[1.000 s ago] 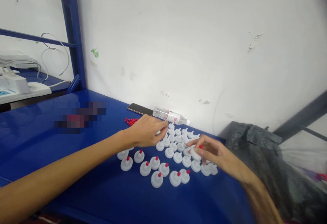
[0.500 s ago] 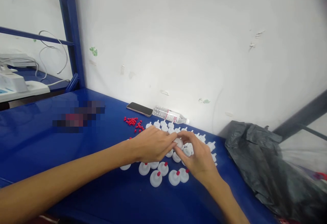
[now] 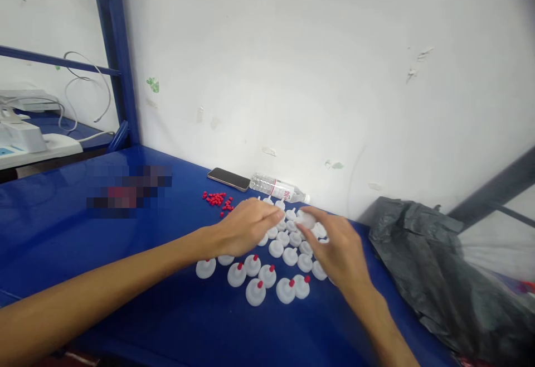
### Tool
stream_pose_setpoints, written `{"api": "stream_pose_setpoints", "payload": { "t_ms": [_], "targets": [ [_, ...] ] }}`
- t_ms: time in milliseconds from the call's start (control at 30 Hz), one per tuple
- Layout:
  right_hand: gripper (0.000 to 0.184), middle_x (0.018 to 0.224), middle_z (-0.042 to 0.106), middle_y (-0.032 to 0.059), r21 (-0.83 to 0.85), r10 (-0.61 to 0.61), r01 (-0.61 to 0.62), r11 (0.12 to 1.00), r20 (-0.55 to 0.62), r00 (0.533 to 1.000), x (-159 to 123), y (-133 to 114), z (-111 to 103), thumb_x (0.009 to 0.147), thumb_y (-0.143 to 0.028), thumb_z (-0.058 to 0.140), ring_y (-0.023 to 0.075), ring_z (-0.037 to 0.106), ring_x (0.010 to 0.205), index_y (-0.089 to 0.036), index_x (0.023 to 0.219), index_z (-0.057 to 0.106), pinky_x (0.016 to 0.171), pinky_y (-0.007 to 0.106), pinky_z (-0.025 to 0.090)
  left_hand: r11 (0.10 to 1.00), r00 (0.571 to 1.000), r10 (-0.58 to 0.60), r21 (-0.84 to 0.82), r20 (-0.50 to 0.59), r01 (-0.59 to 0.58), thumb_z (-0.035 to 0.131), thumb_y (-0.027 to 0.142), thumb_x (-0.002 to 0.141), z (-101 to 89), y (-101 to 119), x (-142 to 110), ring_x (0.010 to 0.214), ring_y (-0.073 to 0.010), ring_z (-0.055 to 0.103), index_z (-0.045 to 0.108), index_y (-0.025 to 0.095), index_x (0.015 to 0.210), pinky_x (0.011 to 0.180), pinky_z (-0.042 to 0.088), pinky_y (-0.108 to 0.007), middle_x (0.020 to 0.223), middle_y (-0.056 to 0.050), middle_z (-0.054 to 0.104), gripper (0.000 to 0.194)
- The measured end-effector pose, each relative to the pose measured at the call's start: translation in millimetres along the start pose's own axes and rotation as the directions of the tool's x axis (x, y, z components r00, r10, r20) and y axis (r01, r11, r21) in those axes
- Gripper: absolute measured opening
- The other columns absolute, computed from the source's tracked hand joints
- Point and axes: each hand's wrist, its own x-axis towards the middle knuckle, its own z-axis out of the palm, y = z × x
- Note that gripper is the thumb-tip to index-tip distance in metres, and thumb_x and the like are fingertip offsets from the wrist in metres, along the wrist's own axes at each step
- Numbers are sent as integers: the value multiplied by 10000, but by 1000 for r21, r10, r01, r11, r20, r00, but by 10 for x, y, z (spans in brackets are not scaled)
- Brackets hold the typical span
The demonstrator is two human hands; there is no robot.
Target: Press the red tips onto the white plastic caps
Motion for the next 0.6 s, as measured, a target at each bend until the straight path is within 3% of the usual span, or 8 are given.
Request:
{"api": "stream_pose_setpoints", "payload": {
  "t_ms": [67, 167, 233, 300, 367, 400, 500, 600],
  "targets": [
    [230, 961, 792, 41, -44, 164, -165, 985, -25, 986, 17, 129, -96, 934, -409, 624, 268, 744, 852, -290, 1120, 688, 808, 416, 573, 998, 997, -61, -5, -47, 60, 260, 382, 1071, -86, -30, 31, 554, -142, 396, 296, 212, 640, 571, 288, -322, 577, 26, 428, 464],
    [270, 980, 784, 40, 49, 365, -366, 929, 27, 931, 38, 266, -219, 910, -500, 627, 245, 726, 811, -268, 1020, 709, 709, 364, 559, 957, 995, -93, 271, -47, 102, 349, 305, 1026, -140, -157, 61, 585, -168, 464, 435, 209, 690, 573, 277, -332, 653, -7, 552, 360],
    [287, 1099, 757, 46, 160, 380, -391, 906, 95, 920, 57, 300, -276, 893, -533, 637, 219, 707, 815, -264, 960, 713, 676, 333, 545, 903, 994, -113, 419, 10, 99, 398, 272, 995, -121, -278, 63, 681, -208, 553, 547, 200, 768, 579, 299, -328, 774, -54, 635, 281],
    [303, 1103, 714, 45, 235, 344, -369, 899, 140, 928, 81, 302, -331, 867, -555, 662, 192, 665, 805, -260, 903, 723, 701, 325, 533, 891, 987, -125, 449, 100, 67, 448, 249, 976, -89, -397, 55, 809, -240, 614, 622, 195, 815, 602, 349, -318, 878, -85, 665, 244],
    [326, 889, 646, 10, 258, 334, -387, 885, 226, 915, 106, 289, -403, 838, -578, 686, 162, 583, 726, -256, 858, 731, 690, 310, 496, 907, 976, -124, 419, 180, 38, 506, 232, 961, -65, -488, 44, 893, -244, 640, 681, 207, 850, 623, 389, -303, 940, -84, 673, 209],
    [338, 780, 580, -14, 262, 337, -423, 868, 315, 887, 118, 284, -444, 837, -586, 683, 148, 533, 679, -251, 849, 729, 659, 297, 464, 917, 971, -119, 398, 207, 28, 533, 231, 958, -57, -519, 40, 914, -239, 648, 705, 219, 880, 630, 402, -294, 964, -77, 676, 189],
    [348, 625, 444, -58, 284, 269, -557, 781, 650, 710, 133, 283, -549, 835, -564, 699, 117, 428, 607, -217, 829, 715, 600, 270, 372, 930, 961, -106, 366, 256, 5, 602, 262, 957, -47, -557, 34, 952, -220, 660, 741, 254, 973, 644, 421, -275, 1010, -54, 689, 140],
    [331, 612, 487, -59, 278, 124, -661, 697, 861, 493, 113, 306, -567, 773, -509, 784, 101, 429, 610, -188, 832, 725, 598, 254, 346, 924, 956, -115, 382, 269, 4, 649, 257, 940, -42, -553, 41, 962, -211, 663, 741, 258, 986, 655, 421, -267, 1021, -41, 698, 103]
  ]
}}
